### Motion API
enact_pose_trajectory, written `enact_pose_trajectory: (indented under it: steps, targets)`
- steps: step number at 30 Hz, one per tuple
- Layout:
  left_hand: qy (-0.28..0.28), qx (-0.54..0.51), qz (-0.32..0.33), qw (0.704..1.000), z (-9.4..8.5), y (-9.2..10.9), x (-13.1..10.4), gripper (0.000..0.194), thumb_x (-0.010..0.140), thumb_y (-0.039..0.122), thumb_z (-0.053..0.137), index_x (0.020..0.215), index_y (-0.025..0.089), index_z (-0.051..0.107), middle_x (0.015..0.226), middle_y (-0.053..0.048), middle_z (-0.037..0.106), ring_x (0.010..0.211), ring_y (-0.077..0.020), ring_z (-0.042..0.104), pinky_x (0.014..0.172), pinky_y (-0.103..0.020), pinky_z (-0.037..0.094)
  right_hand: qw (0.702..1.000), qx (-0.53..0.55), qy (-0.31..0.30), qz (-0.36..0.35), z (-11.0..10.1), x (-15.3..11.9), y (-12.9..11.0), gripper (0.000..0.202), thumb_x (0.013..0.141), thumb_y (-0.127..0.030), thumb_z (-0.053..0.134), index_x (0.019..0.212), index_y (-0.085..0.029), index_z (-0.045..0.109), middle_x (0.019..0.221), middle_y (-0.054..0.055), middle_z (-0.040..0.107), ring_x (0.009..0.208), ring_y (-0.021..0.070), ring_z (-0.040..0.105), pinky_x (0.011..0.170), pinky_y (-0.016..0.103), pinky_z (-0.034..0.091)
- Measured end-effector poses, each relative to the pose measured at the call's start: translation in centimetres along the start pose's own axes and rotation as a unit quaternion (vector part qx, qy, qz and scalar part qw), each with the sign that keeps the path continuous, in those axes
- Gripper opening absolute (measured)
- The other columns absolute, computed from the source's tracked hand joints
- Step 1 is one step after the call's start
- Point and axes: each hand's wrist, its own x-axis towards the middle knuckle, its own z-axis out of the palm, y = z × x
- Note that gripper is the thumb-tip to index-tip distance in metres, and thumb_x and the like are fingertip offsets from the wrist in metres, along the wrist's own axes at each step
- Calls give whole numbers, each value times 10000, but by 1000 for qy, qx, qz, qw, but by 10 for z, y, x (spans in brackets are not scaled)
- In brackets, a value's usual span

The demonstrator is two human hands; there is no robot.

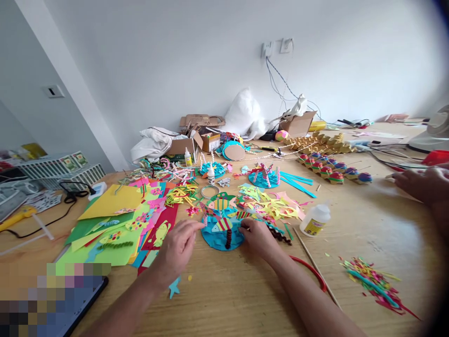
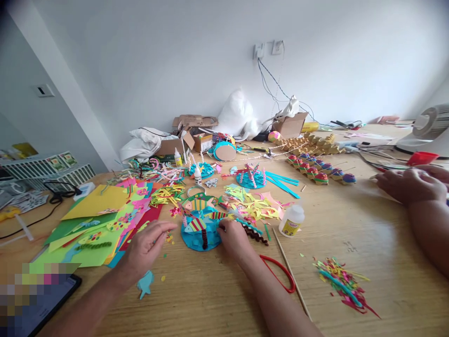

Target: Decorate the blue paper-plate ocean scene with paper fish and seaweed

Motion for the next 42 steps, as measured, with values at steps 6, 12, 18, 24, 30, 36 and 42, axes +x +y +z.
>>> enact_pose_trajectory:
  steps: [6,12,18,24,30,36,42]
  targets:
    - [-36,8,28,999,-34,1,66,242,822,99,415,931,182,614,974,-36,629,923,-142,579,830,-272,458,1000,6,-4,-3,3,0,3,147,747,-167,474,652,-158,585,680,46,633,648,152,550,559,225,314]
    - [-116,16,13,993,-5,-13,106,222,785,59,474,835,176,656,875,-24,619,844,-139,583,774,-269,462,1000,5,-12,-7,3,1,4,153,752,-172,459,641,-165,564,688,48,637,644,154,559,566,227,325]
    - [-170,85,6,982,7,-8,109,186,807,118,495,835,168,672,812,-35,623,827,-169,560,749,-286,451,1000,3,-16,-11,3,0,5,153,748,-168,457,629,-164,555,697,64,648,664,170,573,578,237,330]
    - [-169,99,27,980,10,-6,102,168,822,131,489,821,168,653,810,-29,639,843,-174,547,768,-289,430,1000,8,-19,-14,3,-1,5,162,754,-156,443,649,-167,566,725,66,664,673,172,578,588,243,334]
    - [-175,100,27,979,14,-6,99,105,792,136,542,816,170,639,774,-23,618,812,-168,533,721,-267,418,1000,14,-22,-11,3,-1,5,154,750,-166,448,630,-169,545,703,57,650,662,168,569,577,240,332]
    - [-181,89,31,979,12,1,96,136,802,141,529,687,171,594,719,-7,589,780,-155,510,671,-241,393,1000,17,-20,-10,4,1,6,160,748,-185,436,619,-178,530,688,50,641,657,167,562,581,241,340]
    - [-201,85,32,975,11,5,92,156,821,136,498,710,168,602,732,-7,610,765,-146,535,710,-253,398,1000,19,-13,-8,3,-1,4,162,742,-193,431,609,-177,521,670,46,631,634,160,543,569,241,332]
